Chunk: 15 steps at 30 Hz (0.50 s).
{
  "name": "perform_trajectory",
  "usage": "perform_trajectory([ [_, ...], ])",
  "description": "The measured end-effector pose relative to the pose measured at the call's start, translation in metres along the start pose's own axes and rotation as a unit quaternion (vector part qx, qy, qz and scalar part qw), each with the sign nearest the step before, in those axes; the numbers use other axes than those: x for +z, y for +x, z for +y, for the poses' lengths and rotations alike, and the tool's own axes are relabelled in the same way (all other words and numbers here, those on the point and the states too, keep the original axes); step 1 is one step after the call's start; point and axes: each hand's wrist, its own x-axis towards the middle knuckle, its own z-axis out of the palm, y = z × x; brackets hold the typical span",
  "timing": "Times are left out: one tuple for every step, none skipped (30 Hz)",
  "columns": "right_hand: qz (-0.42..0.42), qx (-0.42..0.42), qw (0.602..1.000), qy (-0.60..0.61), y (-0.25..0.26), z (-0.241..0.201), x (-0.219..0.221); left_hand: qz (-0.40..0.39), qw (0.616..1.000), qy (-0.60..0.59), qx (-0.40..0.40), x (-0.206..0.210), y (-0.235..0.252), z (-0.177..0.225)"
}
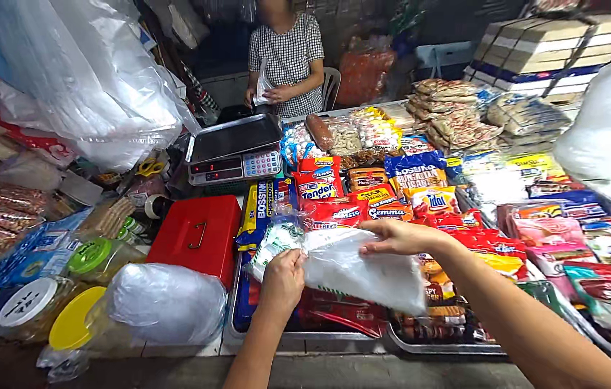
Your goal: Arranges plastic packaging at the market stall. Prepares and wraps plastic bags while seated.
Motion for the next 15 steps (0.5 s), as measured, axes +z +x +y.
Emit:
perform_trajectory([
  [0.012,0.037,0.997,-0.064,0.005,-0.002,0.004,0.025,0.998,0.052,0.021,0.008,0.0,-0.002],
  [0.039,0.047,0.991,-0.116,0.01,-0.004,0.013,0.048,0.994,0.09,0.039,0.015,0.002,-0.004],
  [0.078,0.026,0.986,-0.142,0.015,-0.006,0.025,0.068,0.99,0.113,0.055,0.019,0.003,-0.004],
  [0.114,-0.014,0.982,-0.151,0.019,-0.008,0.039,0.082,0.987,0.124,0.066,0.02,0.005,-0.002],
  [0.137,-0.052,0.978,-0.152,0.022,-0.009,0.053,0.092,0.985,0.128,0.071,0.019,0.006,0.0],
  [0.141,-0.072,0.976,-0.149,0.024,-0.009,0.066,0.089,0.986,0.124,0.06,0.015,0.007,0.002],
  [0.129,-0.07,0.978,-0.15,0.026,-0.006,0.077,0.075,0.99,0.113,0.028,0.007,0.008,0.004],
  [0.113,-0.059,0.98,-0.152,0.027,0.0,0.084,0.062,0.993,0.102,-0.011,-0.003,0.01,0.003],
  [0.106,-0.047,0.982,-0.152,0.028,0.008,0.089,0.054,0.994,0.084,-0.049,-0.013,0.013,-0.001],
  [0.106,-0.039,0.982,-0.152,0.028,0.017,0.09,0.045,0.994,0.059,-0.084,-0.021,0.015,-0.006],
  [0.107,-0.035,0.982,-0.151,0.027,0.024,0.09,0.034,0.993,0.03,-0.111,-0.028,0.016,-0.011],
  [0.099,-0.026,0.984,-0.149,0.025,0.025,0.088,0.019,0.992,-0.002,-0.128,-0.033,0.017,-0.016],
  [0.074,-0.003,0.986,-0.149,0.024,0.021,0.083,0.01,0.99,-0.034,-0.133,-0.036,0.017,-0.019],
  [0.046,0.025,0.987,-0.152,0.024,0.012,0.077,0.017,0.99,-0.061,-0.128,-0.038,0.017,-0.02],
  [0.025,0.05,0.986,-0.158,0.025,0.002,0.071,0.041,0.989,-0.08,-0.118,-0.041,0.017,-0.019],
])
